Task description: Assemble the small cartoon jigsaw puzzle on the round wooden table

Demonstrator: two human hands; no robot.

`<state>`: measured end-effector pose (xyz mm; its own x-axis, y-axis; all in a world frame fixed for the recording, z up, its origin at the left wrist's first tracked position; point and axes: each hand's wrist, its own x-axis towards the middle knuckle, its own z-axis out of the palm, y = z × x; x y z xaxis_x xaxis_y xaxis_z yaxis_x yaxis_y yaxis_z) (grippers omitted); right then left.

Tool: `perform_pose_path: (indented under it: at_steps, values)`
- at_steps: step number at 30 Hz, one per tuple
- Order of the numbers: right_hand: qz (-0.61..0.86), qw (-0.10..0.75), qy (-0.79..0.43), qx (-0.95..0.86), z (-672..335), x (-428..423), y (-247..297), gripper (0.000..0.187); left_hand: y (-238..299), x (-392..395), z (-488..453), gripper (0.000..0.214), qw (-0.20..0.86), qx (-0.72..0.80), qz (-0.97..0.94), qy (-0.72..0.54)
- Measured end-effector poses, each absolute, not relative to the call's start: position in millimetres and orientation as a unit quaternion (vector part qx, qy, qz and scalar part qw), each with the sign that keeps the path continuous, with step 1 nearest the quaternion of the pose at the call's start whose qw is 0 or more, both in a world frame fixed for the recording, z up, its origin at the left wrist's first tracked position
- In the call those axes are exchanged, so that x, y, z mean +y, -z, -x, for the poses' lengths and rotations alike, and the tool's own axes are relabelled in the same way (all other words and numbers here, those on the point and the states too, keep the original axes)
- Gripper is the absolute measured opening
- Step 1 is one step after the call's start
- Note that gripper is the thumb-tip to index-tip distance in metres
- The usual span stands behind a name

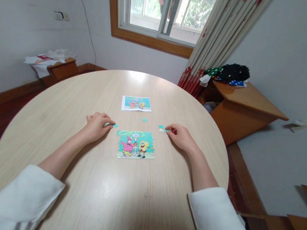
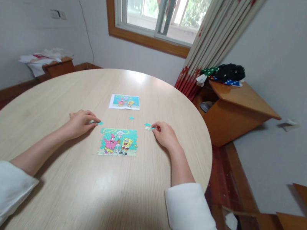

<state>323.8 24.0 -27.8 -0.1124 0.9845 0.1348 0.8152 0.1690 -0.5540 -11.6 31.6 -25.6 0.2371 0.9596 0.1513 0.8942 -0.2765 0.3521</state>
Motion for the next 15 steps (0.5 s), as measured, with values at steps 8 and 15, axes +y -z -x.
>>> perform_pose_path:
  at_steps: [8,15]
  values:
    - [0.625,0.236,-0.181,-0.722,-322.9,23.6,25.3,0.018,21.2,27.9,5.4,0.018,0.101,0.606,-0.776,-0.142]
    - [0.628,0.241,-0.18,-0.718,-323.0,23.3,26.6,0.018,23.5,26.7,4.0,0.019,0.081,0.613,-0.776,-0.124]
